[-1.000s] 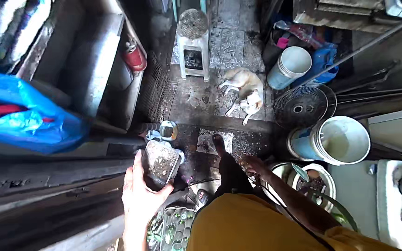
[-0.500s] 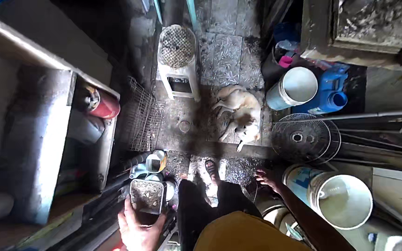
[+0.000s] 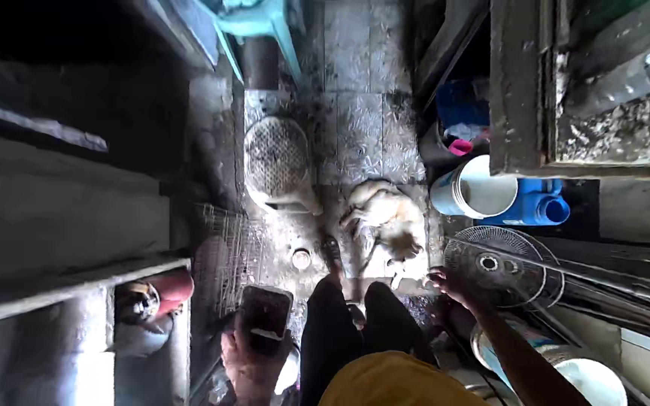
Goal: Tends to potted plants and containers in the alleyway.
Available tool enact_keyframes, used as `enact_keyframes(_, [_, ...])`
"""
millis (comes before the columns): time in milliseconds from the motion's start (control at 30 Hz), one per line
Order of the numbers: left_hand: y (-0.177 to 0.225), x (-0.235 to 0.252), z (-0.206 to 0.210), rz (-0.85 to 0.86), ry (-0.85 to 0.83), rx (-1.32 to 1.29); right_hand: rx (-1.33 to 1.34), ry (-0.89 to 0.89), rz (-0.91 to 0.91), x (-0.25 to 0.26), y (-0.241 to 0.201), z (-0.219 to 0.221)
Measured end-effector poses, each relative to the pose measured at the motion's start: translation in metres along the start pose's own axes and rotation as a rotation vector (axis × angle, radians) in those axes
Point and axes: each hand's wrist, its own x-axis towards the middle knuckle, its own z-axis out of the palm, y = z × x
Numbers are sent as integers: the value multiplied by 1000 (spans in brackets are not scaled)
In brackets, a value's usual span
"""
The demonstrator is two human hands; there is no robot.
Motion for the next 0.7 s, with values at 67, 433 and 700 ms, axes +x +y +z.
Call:
enact_keyframes(67, [20,39,-3,51,-5,18,24,-20,43,-4,-14,-10])
enact_keyframes(433, [113,212,18,14,10,15,113,-16,89,71,-106,-81])
enact_keyframes(700, [209,314,61,-250,136,23,187,-114,225,214,-243,-204])
